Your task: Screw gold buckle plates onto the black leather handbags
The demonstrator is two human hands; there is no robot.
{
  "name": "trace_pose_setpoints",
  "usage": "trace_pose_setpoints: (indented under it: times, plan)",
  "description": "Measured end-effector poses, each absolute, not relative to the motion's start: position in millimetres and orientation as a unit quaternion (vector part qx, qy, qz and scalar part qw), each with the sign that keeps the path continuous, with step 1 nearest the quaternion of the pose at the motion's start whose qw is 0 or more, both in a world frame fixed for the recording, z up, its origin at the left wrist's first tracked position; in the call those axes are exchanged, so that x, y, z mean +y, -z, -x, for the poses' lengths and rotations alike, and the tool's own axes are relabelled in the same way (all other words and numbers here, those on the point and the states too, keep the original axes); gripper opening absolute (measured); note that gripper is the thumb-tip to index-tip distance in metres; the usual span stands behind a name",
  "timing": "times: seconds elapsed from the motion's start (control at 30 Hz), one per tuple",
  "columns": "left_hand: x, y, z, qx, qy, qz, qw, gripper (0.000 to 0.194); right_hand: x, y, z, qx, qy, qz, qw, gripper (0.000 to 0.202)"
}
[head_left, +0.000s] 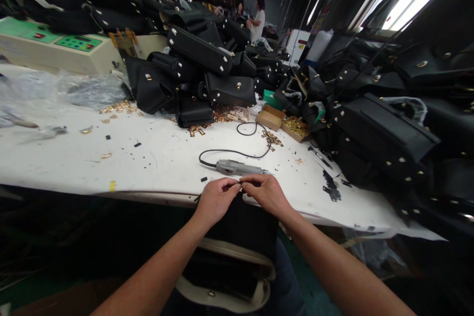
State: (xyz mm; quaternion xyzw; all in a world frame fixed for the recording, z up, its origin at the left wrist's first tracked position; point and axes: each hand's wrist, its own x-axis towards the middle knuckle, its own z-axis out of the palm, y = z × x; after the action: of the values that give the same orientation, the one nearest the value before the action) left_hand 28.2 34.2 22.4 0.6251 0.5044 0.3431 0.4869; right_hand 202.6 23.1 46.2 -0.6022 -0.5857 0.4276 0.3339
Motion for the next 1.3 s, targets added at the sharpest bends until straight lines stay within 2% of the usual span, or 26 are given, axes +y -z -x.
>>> trace_pose_setpoints:
  times: [0.3,0.4,0.73,0.97,1.3]
  plan:
    - [38.7,-18.5,-27.7,0.498,-0.341,-0.61,0.513,0.024,22.5,-43.1,-197.8,-0.622,-0.365,0.591,0.361,0.026]
    - [39.7,-16.1,-26.5,0.49,-0.342,-0.599,0.533,0.029,22.5,-43.9,-197.1,-0.644,-0.35,0.58,0.356,0.029]
    - [40.5,-9.4,-25.0,0.488,-0.345,-0.573,0.561,0.028,22.2,-43.7,-198.0,-0.608,-0.385,0.597,0.354,0.025]
    - [42.5,-16.1,-22.8,0.473,-0.331,-0.586,0.568,0.039,21.6,-42.6,-198.0,-0.604,-0.394,0.584,0.373,0.024]
    - [44.2,-15.9,-19.9,0.498,-0.316,-0.584,0.557,0.033,23.5,-41.5,-191.8,-0.577,-0.392,0.616,0.366,0.026]
